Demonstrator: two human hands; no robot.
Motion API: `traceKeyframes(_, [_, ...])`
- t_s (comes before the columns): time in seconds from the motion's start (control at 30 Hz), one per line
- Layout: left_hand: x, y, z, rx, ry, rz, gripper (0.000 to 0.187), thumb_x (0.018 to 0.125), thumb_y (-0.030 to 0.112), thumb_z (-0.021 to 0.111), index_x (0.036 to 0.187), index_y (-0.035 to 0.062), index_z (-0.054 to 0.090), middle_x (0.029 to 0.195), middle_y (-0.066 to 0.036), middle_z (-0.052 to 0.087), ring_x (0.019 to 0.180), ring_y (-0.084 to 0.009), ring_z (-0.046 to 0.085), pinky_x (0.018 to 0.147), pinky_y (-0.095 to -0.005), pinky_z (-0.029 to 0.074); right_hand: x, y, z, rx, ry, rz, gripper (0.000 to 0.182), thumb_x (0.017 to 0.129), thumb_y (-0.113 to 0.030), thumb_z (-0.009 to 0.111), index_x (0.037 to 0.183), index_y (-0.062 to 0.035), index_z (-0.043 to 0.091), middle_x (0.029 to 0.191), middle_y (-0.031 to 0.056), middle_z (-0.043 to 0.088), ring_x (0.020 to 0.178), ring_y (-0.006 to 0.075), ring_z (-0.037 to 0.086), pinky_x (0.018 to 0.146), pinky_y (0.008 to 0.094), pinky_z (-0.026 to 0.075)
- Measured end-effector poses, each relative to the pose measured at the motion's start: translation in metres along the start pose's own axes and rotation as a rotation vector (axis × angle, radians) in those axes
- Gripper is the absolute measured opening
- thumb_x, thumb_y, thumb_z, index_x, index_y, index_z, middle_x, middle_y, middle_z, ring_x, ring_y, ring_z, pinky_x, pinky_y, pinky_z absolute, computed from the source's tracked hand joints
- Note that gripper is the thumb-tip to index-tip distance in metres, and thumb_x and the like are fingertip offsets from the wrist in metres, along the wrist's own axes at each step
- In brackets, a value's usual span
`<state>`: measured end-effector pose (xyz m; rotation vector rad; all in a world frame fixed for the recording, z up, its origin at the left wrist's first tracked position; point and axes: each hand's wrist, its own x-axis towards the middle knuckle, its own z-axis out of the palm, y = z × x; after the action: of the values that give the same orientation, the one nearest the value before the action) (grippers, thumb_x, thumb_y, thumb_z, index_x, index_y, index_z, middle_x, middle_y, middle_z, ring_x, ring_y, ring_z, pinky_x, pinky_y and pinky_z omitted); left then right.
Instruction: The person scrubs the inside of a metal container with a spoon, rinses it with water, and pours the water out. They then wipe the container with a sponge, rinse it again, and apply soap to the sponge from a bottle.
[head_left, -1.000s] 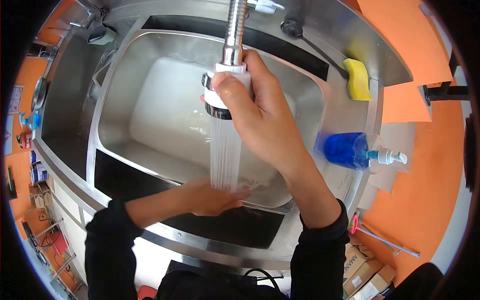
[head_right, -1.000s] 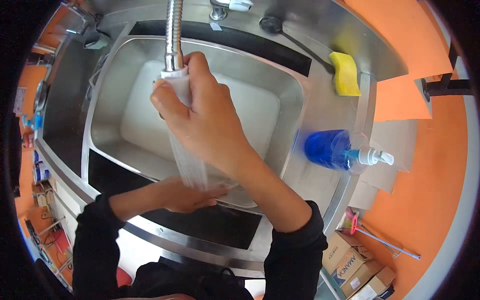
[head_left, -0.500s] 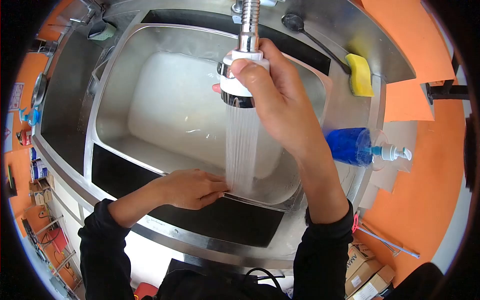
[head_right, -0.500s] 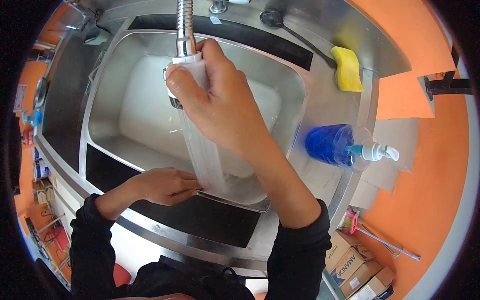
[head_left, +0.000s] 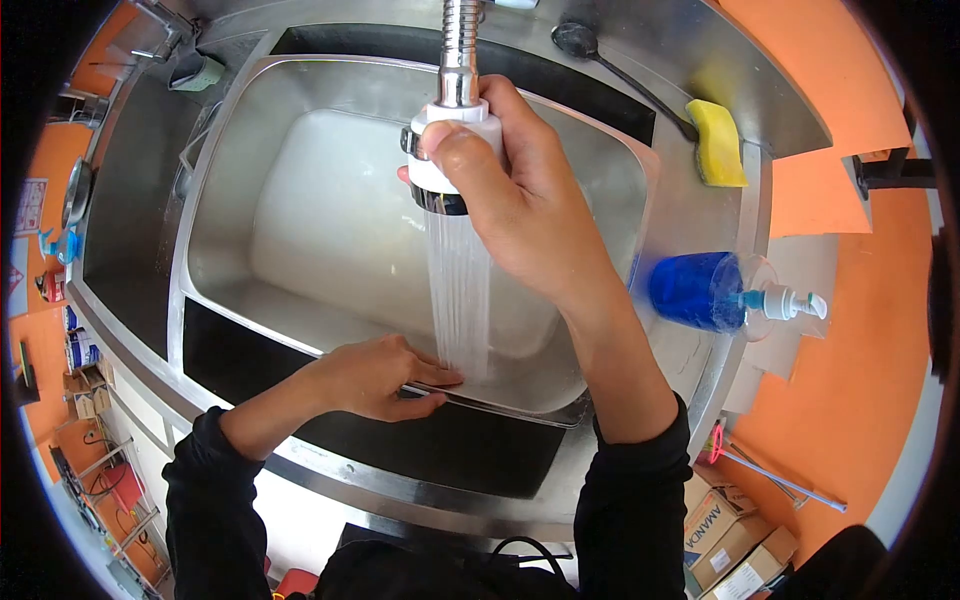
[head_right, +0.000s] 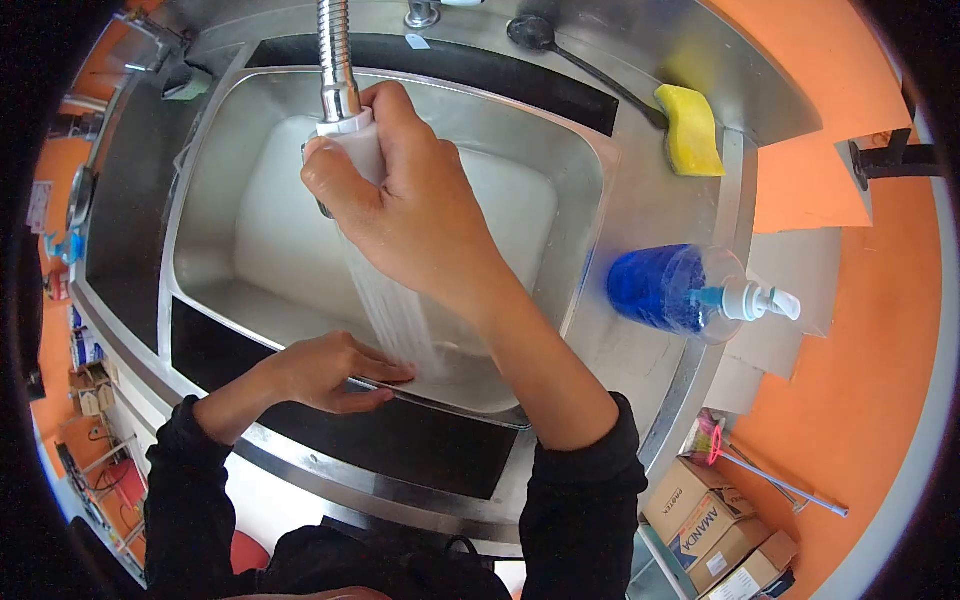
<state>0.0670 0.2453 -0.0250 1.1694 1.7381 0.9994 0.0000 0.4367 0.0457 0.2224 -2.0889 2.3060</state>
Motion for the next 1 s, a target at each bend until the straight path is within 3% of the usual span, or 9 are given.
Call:
traceKeyframes(0.13, [-0.001, 0.011, -0.011, -0.048, -0.100, -0.131, 0.039, 0.084, 0.017, 0.056, 0.119, 0.0026, 0.059, 0.121, -0.015, 0.059, 0.084, -0.0286, 0.066, 0.081, -0.0349, 0.051, 0.001, 0.001, -0.003, 0.005, -0.010, -0.008, 0.029, 0.085, -0.027, 0.060, 0.095, -0.0022, 0.049, 0.065, 0.0054, 0.060, 0.056, 0.0109, 0.058, 0.052, 0.0255, 0.045])
traceKeyframes(0.23, [0.005, -0.003, -0.018, -0.171, -0.298, -0.251, 0.046, 0.095, 0.036, 0.042, 0.130, 0.0064, 0.050, 0.132, -0.017, 0.050, 0.110, -0.0319, 0.055, 0.100, -0.0380, 0.039, 0.000, -0.004, -0.012, 0.030, -0.045, 0.035, 0.026, 0.086, -0.025, 0.061, 0.095, -0.0031, 0.049, 0.067, 0.0041, 0.059, 0.058, 0.0092, 0.057, 0.053, 0.0248, 0.045])
traceKeyframes(0.4, [0.071, -0.043, 0.023, -0.223, -0.763, -0.276, 0.057, 0.100, 0.042, 0.022, 0.146, 0.0073, 0.020, 0.153, -0.014, 0.016, 0.142, -0.0266, 0.010, 0.115, -0.0358, 0.007, -0.001, -0.018, -0.035, -0.018, -0.124, 0.107, 0.022, 0.086, -0.021, 0.061, 0.097, -0.0047, 0.050, 0.073, 0.0013, 0.055, 0.063, 0.0059, 0.053, 0.056, 0.0226, 0.043])
traceKeyframes(0.57, [0.125, -0.028, 0.071, -0.130, -0.654, -0.216, 0.068, 0.100, 0.044, 0.014, 0.144, -0.0032, -0.006, 0.152, -0.022, -0.005, 0.142, -0.0296, -0.004, 0.115, -0.0382, 0.003, 0.004, -0.024, -0.064, -0.457, 0.034, 0.045, 0.021, 0.082, -0.020, 0.063, 0.095, -0.0062, 0.054, 0.073, 0.0018, 0.056, 0.063, 0.0069, 0.053, 0.058, 0.0239, 0.043])
traceKeyframes(0.67, [0.131, -0.021, 0.077, -0.246, -0.394, -0.057, 0.072, 0.099, 0.045, 0.014, 0.141, -0.0081, -0.010, 0.150, -0.025, -0.011, 0.141, -0.0319, -0.009, 0.115, -0.0394, 0.001, 0.010, -0.020, -0.076, -0.672, 0.105, 0.017, 0.023, 0.082, -0.022, 0.064, 0.096, -0.0056, 0.054, 0.071, 0.0028, 0.057, 0.062, 0.0085, 0.053, 0.060, 0.0257, 0.044])
traceKeyframes(0.77, [0.151, -0.046, 0.094, -0.369, -0.120, -0.145, 0.068, 0.100, 0.042, 0.013, 0.141, -0.0095, -0.002, 0.150, -0.025, -0.010, 0.141, -0.0341, -0.009, 0.115, -0.0423, 0.003, 0.015, -0.015, -0.072, -0.795, 0.150, -0.038, 0.026, 0.082, -0.025, 0.065, 0.097, -0.0063, 0.055, 0.072, 0.0069, 0.061, 0.063, 0.0178, 0.061, 0.062, 0.0294, 0.047])
traceKeyframes(0.87, [0.183, -0.068, 0.089, -0.376, 0.130, -0.168, 0.067, 0.100, 0.041, 0.013, 0.141, -0.0115, 0.005, 0.149, -0.030, 0.001, 0.142, -0.0339, -0.001, 0.115, -0.0399, 0.008, 0.011, -0.022, -0.059, -0.804, 0.150, -0.030, 0.027, 0.082, -0.025, 0.066, 0.097, -0.0060, 0.055, 0.072, 0.0083, 0.063, 0.064, 0.0229, 0.064, 0.062, 0.0312, 0.047])
traceKeyframes(0.97, [0.168, -0.033, 0.043, -0.543, -0.087, -0.235, 0.064, 0.100, 0.041, 0.021, 0.142, -0.0063, 0.013, 0.148, -0.028, 0.016, 0.140, -0.0336, 0.014, 0.114, -0.0372, 0.014, 0.007, -0.027, -0.048, -0.790, 0.150, -0.010, 0.027, 0.082, -0.025, 0.065, 0.096, -0.0047, 0.054, 0.072, 0.0087, 0.063, 0.063, 0.0238, 0.064, 0.061, 0.0314, 0.047])
traceKeyframes(1.0, [0.165, -0.042, 0.059, -0.510, 0.001, -0.179, 0.062, 0.099, 0.040, 0.027, 0.141, -0.0049, 0.019, 0.144, -0.026, 0.024, 0.136, -0.0327, 0.022, 0.111, -0.0376, 0.019, 0.005, -0.026, -0.046, -0.781, 0.149, -0.009, 0.027, 0.082, -0.025, 0.065, 0.095, -0.0041, 0.054, 0.071, 0.0088, 0.063, 0.062, 0.0235, 0.064, 0.061, 0.0313, 0.047])
